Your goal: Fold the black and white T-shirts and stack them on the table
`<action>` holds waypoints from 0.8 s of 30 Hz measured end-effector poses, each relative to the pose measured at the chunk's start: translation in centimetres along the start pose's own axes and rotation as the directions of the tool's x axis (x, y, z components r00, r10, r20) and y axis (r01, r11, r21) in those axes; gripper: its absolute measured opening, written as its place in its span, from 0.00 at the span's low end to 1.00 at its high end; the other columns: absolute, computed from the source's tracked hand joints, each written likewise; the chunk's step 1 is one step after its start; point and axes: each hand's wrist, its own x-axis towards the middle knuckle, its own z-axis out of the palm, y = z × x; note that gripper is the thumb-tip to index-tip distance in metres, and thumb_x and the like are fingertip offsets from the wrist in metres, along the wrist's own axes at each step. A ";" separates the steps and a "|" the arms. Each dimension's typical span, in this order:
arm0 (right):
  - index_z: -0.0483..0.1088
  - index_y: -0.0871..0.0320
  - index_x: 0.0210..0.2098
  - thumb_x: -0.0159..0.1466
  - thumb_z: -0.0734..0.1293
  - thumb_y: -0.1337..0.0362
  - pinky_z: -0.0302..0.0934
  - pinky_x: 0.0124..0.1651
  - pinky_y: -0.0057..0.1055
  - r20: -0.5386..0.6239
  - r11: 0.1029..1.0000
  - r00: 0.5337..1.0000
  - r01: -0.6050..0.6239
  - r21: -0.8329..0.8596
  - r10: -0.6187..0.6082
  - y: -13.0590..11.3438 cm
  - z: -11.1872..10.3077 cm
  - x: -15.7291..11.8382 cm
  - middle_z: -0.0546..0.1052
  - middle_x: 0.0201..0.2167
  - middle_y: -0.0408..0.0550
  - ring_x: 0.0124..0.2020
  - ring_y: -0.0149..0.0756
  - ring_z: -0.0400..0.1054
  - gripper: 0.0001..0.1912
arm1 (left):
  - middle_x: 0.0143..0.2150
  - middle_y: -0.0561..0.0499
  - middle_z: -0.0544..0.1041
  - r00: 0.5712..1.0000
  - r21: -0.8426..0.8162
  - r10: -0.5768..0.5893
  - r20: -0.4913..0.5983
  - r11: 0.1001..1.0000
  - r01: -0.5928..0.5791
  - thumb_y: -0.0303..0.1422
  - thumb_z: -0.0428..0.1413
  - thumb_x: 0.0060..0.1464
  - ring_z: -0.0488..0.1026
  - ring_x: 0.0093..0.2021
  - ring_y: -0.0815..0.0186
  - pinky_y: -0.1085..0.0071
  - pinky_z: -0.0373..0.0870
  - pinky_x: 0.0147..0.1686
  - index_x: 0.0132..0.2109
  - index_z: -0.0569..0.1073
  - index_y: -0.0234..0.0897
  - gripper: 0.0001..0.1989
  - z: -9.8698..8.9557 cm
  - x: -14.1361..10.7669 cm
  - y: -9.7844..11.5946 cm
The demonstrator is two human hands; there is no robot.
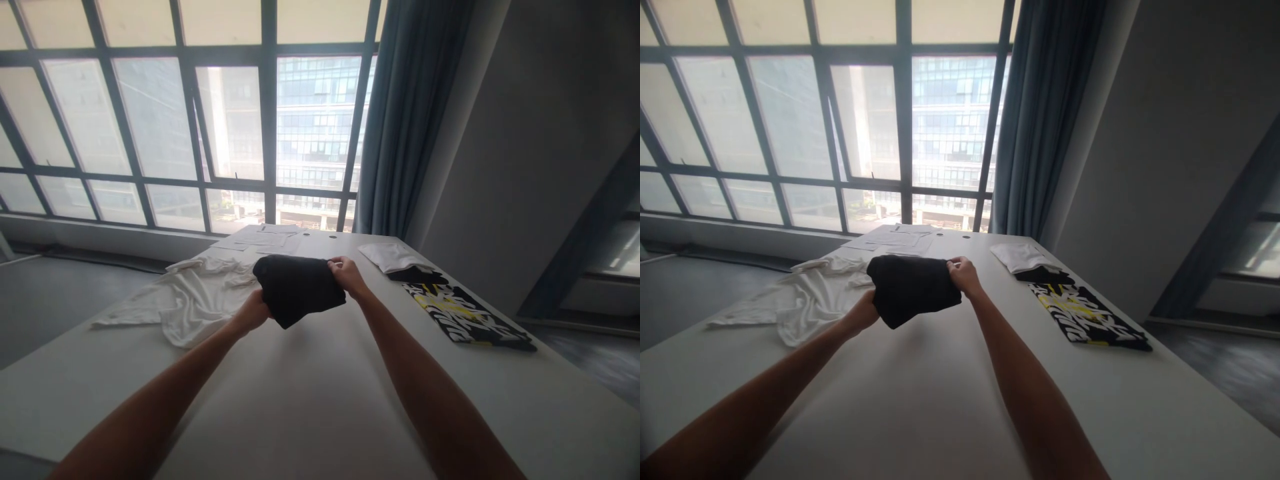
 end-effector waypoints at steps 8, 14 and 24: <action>0.74 0.54 0.51 0.57 0.73 0.56 0.64 0.47 0.36 0.571 0.886 0.710 0.459 0.068 -0.412 -1.5 4.5 -3.8 0.78 0.47 0.50 0.45 0.42 0.71 0.22 | 0.33 0.43 0.80 0.974 -0.200 -0.225 0.022 0.954 0.225 0.56 0.56 0.47 0.77 0.30 0.58 0.66 0.72 0.29 0.42 0.77 0.33 0.29 0.8 0.0 -0.4; 0.73 0.57 0.29 0.61 0.66 0.54 0.58 0.36 0.32 0.316 0.872 0.821 0.488 0.047 -0.476 -0.5 4.1 -2.5 0.74 0.25 0.43 0.29 0.35 0.63 0.12 | 0.28 0.44 0.79 1.000 0.255 0.023 -0.019 0.967 -0.017 0.55 0.54 0.49 0.74 0.32 0.56 0.66 0.68 0.31 0.29 0.76 0.34 0.26 -1.8 0.7 -1.5; 0.74 0.58 0.33 0.59 0.61 0.36 0.63 0.38 0.35 -0.238 0.925 0.969 0.146 0.351 -0.062 0.6 -0.9 1.2 0.77 0.29 0.50 0.37 0.43 0.69 0.29 | 0.44 0.41 0.79 0.865 0.461 0.227 -0.447 0.887 0.006 0.44 0.47 0.57 0.74 0.47 0.50 0.59 0.69 0.48 0.51 0.74 0.34 0.23 -9.6 2.7 -2.9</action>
